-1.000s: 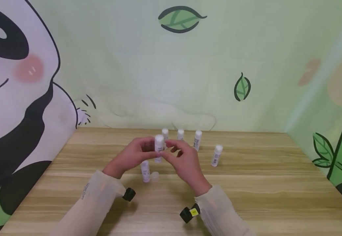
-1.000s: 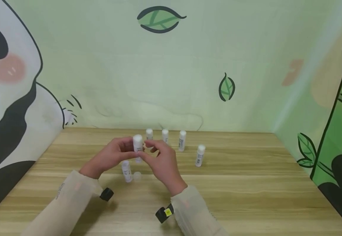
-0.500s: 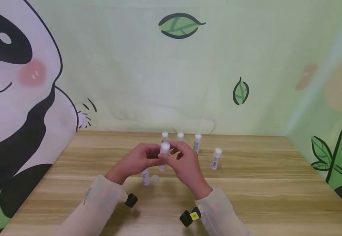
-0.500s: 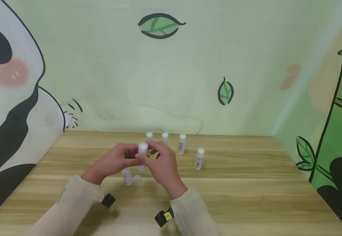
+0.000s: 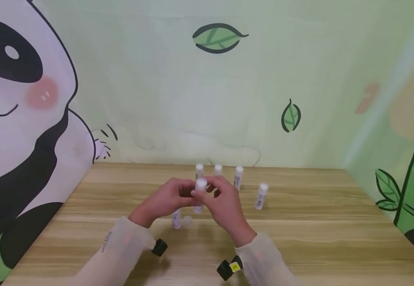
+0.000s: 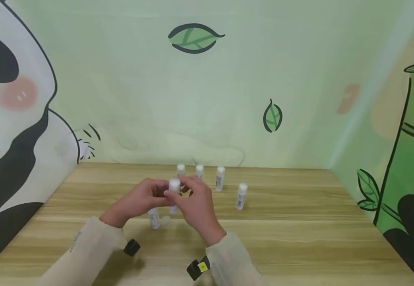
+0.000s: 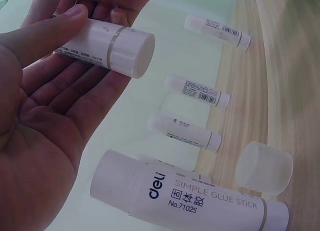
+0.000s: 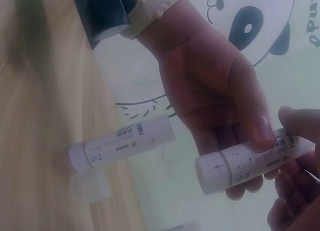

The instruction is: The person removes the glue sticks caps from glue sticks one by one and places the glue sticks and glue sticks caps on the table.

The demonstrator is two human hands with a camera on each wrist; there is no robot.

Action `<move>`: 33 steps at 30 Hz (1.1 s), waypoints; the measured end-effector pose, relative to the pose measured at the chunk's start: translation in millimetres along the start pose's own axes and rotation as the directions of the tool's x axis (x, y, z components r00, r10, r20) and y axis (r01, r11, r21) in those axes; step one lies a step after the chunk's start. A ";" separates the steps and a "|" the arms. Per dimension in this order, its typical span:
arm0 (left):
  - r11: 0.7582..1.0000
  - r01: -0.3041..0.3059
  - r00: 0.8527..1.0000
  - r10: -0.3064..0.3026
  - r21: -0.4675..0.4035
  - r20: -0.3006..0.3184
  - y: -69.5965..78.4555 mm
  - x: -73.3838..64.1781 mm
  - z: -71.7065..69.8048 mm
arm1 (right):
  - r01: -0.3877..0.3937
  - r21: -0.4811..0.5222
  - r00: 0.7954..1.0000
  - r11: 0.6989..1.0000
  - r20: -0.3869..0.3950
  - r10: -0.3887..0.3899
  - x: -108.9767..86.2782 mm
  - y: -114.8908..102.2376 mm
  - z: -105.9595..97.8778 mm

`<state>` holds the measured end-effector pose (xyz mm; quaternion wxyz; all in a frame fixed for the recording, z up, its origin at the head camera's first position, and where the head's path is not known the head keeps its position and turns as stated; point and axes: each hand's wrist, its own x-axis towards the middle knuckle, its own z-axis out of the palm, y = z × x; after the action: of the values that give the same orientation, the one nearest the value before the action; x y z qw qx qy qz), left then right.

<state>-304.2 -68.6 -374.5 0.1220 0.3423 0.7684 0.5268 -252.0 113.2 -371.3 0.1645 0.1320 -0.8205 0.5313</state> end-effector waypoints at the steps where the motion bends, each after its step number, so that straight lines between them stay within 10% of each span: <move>1: 1.000 0.001 1.000 -0.001 -0.005 0.005 0.1 -0.3 0.3 | 0.002 -0.002 1.000 1.000 -0.001 -0.002 -0.3 0.0 0.3; 33: 0.997 -0.059 0.997 0.056 0.051 0.054 0.5 -0.7 9.2 | 0.071 -0.009 0.997 0.997 -0.017 -0.071 -3.0 -6.8 -0.8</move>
<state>-298.4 -62.3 -378.0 0.1179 0.3813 0.7683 0.5003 -246.5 111.3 -366.6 0.1908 0.1557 -0.8161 0.5228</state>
